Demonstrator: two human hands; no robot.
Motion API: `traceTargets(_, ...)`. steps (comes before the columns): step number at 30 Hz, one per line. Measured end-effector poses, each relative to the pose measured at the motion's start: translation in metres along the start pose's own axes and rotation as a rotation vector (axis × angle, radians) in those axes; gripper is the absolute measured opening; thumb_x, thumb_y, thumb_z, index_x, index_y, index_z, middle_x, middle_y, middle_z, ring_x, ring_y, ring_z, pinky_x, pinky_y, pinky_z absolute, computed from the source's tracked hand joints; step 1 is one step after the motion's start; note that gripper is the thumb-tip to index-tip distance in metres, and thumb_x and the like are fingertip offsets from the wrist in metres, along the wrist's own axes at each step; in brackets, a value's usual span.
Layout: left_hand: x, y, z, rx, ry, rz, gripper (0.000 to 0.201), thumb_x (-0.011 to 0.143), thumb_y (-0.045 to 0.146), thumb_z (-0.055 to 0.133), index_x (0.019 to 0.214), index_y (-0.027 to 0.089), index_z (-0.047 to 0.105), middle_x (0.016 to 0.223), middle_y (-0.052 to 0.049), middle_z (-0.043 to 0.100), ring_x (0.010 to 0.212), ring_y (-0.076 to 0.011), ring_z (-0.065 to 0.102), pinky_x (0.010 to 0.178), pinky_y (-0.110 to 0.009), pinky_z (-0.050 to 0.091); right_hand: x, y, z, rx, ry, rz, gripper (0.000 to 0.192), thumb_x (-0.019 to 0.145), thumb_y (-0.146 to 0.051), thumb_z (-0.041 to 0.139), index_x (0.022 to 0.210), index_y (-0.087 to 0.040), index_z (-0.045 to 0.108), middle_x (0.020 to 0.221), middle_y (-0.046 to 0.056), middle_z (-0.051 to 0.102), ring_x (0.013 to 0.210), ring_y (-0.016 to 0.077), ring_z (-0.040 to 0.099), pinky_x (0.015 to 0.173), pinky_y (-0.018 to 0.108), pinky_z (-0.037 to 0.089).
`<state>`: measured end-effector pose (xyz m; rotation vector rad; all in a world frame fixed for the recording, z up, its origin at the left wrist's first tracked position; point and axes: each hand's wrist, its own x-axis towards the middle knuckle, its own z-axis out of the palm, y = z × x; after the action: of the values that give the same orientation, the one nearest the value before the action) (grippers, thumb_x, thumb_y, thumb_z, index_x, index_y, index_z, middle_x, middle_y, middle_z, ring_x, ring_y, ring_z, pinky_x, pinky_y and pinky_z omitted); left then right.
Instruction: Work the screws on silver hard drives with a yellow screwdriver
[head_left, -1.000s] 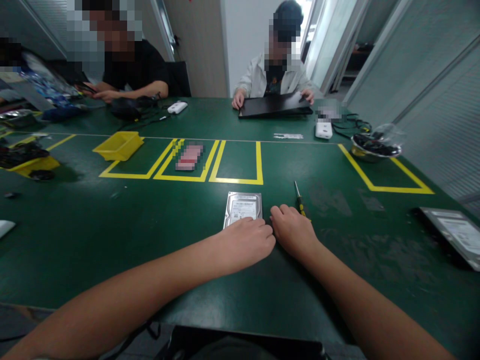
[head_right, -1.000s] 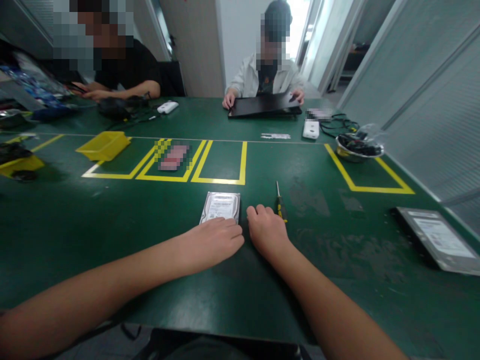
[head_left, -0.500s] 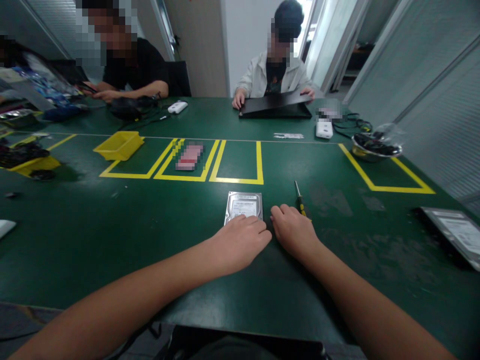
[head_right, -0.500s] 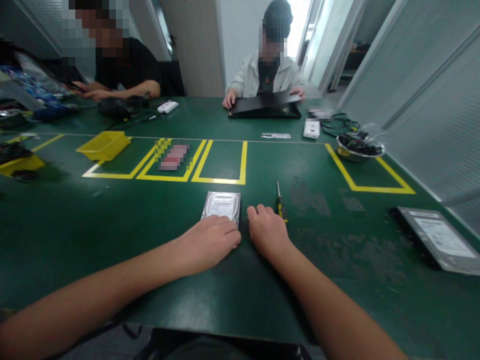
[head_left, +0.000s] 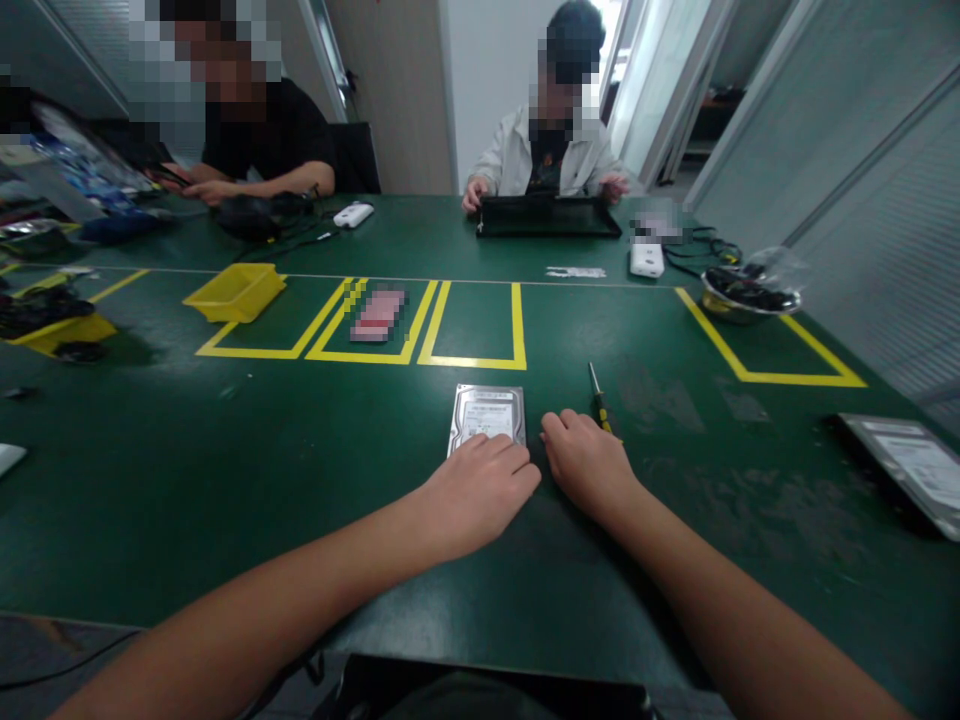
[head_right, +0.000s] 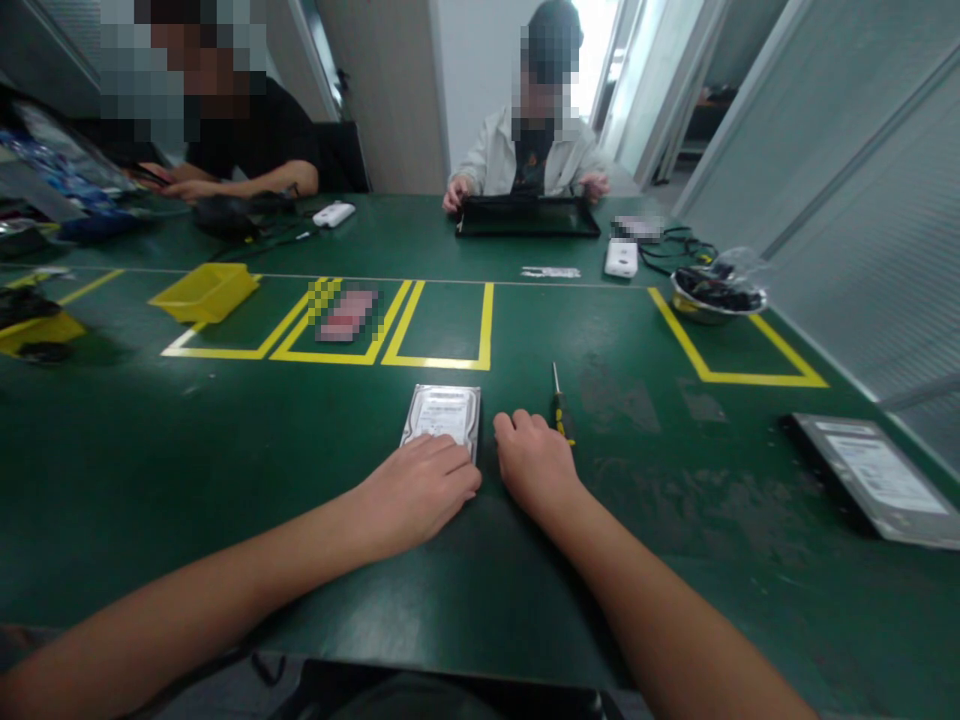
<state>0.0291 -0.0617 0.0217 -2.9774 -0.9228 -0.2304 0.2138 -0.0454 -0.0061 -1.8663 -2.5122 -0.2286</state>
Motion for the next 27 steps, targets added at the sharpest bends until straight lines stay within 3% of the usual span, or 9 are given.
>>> traceTargets(27, -0.0008, 0.0007, -0.0039, -0.149, -0.028, -0.098, 0.013, 0.091, 0.022, 0.052, 0.090, 0.015, 0.063, 0.093, -0.008, 0.064, 0.090, -0.0236, 0.055, 0.080, -0.038, 0.045, 0.0014, 0.0001, 0.0008, -0.001, 0.001, -0.003, 0.018, 0.099, -0.024, 0.040, 0.097, -0.019, 0.058, 0.093, 0.007, 0.063, 0.084, 0.0204, 0.060, 0.058, 0.029, 0.028)
